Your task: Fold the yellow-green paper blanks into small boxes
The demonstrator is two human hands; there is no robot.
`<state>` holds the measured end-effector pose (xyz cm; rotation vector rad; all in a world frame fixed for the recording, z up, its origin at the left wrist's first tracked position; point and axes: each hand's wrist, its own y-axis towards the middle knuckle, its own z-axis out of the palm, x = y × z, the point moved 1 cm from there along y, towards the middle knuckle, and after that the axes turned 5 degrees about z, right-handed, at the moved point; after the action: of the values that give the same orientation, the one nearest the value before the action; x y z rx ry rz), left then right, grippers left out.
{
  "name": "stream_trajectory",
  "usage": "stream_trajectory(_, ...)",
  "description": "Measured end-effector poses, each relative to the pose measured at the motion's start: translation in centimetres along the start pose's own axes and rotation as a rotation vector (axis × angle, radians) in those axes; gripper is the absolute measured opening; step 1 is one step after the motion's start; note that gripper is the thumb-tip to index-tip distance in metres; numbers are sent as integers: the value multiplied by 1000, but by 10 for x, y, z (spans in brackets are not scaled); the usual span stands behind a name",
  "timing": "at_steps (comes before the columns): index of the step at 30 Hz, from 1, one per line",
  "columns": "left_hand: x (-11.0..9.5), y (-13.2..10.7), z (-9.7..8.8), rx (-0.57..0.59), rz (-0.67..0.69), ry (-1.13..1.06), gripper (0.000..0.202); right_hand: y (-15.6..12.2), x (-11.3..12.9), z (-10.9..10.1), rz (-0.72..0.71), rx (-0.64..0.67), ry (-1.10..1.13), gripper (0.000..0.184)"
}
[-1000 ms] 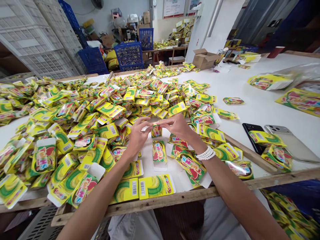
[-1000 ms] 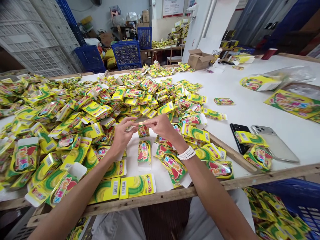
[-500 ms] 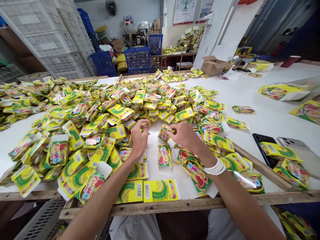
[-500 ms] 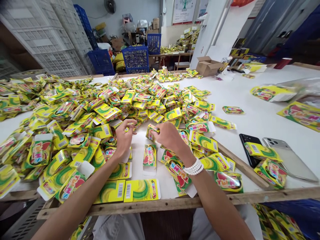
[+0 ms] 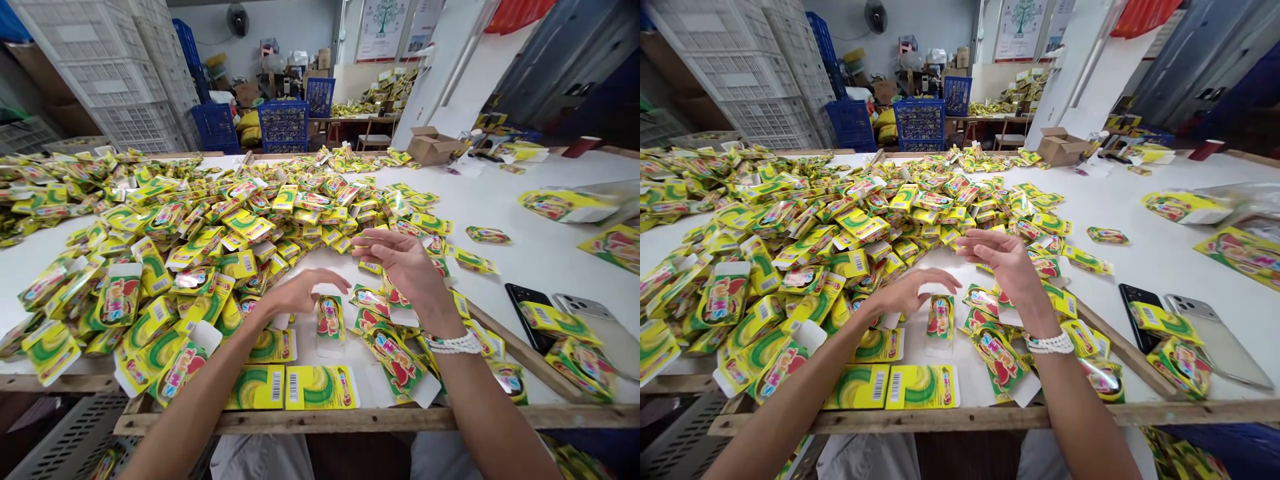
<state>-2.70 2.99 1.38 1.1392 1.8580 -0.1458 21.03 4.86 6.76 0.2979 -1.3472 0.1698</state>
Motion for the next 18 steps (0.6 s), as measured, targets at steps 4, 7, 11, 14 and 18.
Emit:
stream_trajectory(4, -9, -2, 11, 418, -34, 333, 67, 2, -8, 7, 79, 9, -79, 32)
stream_trajectory(7, -8, -3, 15, 446, -81, 533, 57, 6, -15, 6, 117, -20, -106, 34)
stream_trajectory(11, 3, -4, 9, 243, -94, 485, 49, 15, -33, -1, 144, -106, -199, 38)
stream_trajectory(14, 13, -5, 6, -78, -189, 365, 49, 21, -43, -5, 119, -185, -293, 40)
stream_trajectory(18, 20, -5, 7, -563, -411, 185, 28, 23, -51, 3, 110, -87, -294, 55)
